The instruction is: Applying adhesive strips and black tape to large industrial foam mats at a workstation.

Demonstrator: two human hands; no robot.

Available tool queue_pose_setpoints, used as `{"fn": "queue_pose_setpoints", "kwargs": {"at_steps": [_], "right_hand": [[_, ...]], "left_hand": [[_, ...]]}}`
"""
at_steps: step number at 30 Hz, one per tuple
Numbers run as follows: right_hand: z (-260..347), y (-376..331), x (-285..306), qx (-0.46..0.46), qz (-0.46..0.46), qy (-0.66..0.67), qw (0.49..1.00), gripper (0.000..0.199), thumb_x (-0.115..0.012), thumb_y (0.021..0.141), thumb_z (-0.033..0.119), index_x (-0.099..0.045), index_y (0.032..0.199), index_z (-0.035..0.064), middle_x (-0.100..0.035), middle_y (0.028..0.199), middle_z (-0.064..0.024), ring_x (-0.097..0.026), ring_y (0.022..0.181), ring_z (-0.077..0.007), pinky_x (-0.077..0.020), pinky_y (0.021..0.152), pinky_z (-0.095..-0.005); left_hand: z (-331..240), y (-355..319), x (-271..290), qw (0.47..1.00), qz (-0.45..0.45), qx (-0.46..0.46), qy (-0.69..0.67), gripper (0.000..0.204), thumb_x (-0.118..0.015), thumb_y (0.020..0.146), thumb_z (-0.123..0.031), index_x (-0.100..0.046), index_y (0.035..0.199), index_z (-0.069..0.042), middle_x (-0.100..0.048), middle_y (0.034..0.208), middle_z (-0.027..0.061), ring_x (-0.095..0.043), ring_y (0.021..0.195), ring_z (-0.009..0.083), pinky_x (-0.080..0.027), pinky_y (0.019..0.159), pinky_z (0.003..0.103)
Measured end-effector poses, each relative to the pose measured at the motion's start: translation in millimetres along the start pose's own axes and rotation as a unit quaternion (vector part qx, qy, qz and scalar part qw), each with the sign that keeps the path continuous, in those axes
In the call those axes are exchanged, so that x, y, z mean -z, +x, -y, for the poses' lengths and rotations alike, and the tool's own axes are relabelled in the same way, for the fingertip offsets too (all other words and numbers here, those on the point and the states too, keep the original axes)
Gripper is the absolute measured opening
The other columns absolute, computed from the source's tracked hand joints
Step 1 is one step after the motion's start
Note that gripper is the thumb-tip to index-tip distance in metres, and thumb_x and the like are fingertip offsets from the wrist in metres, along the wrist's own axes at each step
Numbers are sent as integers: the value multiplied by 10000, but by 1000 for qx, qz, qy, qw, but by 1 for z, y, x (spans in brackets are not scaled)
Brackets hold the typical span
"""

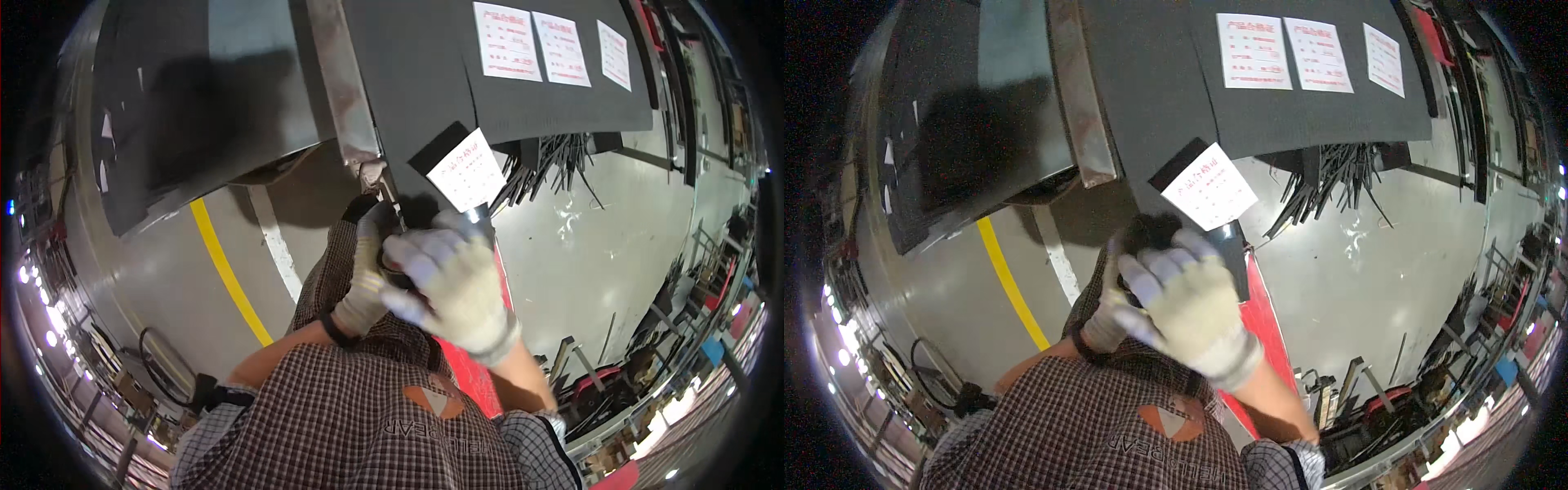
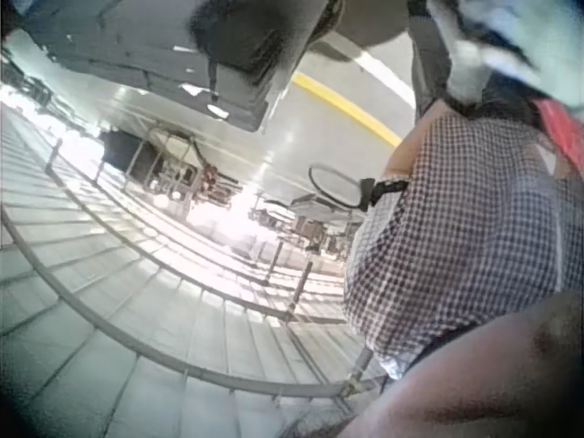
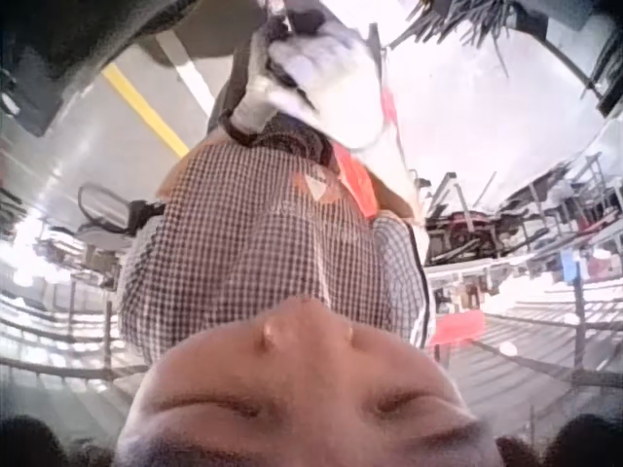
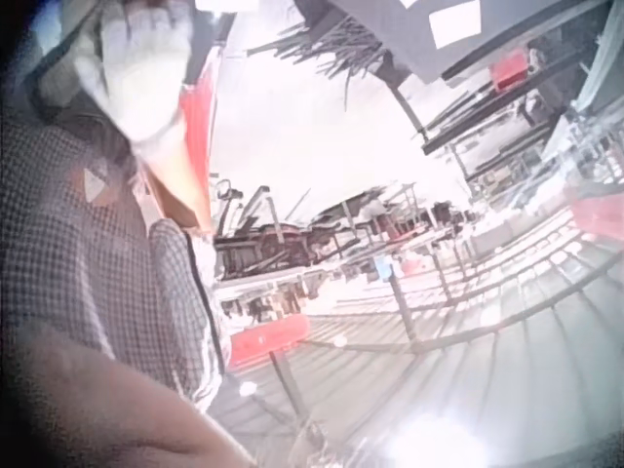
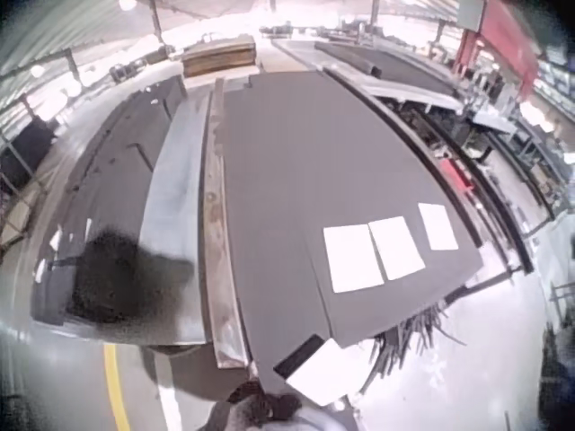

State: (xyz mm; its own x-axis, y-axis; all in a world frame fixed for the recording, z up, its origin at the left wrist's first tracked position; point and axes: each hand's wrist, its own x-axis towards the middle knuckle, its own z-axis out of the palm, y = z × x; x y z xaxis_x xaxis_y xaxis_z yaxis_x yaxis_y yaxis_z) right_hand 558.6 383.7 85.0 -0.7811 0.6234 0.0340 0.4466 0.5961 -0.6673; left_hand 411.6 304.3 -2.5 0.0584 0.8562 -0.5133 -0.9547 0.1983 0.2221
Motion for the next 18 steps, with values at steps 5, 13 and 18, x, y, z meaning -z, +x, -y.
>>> {"fn": "queue_pose_setpoints", "kwargs": {"at_steps": [5, 13, 18], "right_hand": [[-39, 20, 72, -125, 75, 121, 982, 300, -618, 986, 286, -716, 1085, 20, -727, 895, -128, -713, 796, -240, -559, 693, -344], [-200, -36, -38, -283, 231, -189, 911, 133, -694, 922, 177, -756, 1021, 112, -738, 854, -149, -727, 791, -304, -571, 726, -368], [-184, -62, -33, -365, -99, 237, 895, 261, -574, 1027, 207, -674, 1099, -22, -712, 885, -159, -699, 816, -305, -550, 767, -396]], "left_hand": [[11, 21, 14, 950, -28, 55, 305, 448, -732, 947, -229, -580, 1326, -44, -660, 1301, 119, -645, 1170, 234, -542, 1061, 425], [-11, 34, 0, 772, -1, 48, 634, 710, -869, 799, -310, -530, 1358, -33, -662, 1285, 108, -646, 1152, 206, -517, 1013, 356], [-39, 54, -19, 933, -21, 16, 360, 590, -662, 991, -418, -509, 1417, -39, -634, 1321, 92, -603, 1197, 201, -464, 1067, 368]]}}
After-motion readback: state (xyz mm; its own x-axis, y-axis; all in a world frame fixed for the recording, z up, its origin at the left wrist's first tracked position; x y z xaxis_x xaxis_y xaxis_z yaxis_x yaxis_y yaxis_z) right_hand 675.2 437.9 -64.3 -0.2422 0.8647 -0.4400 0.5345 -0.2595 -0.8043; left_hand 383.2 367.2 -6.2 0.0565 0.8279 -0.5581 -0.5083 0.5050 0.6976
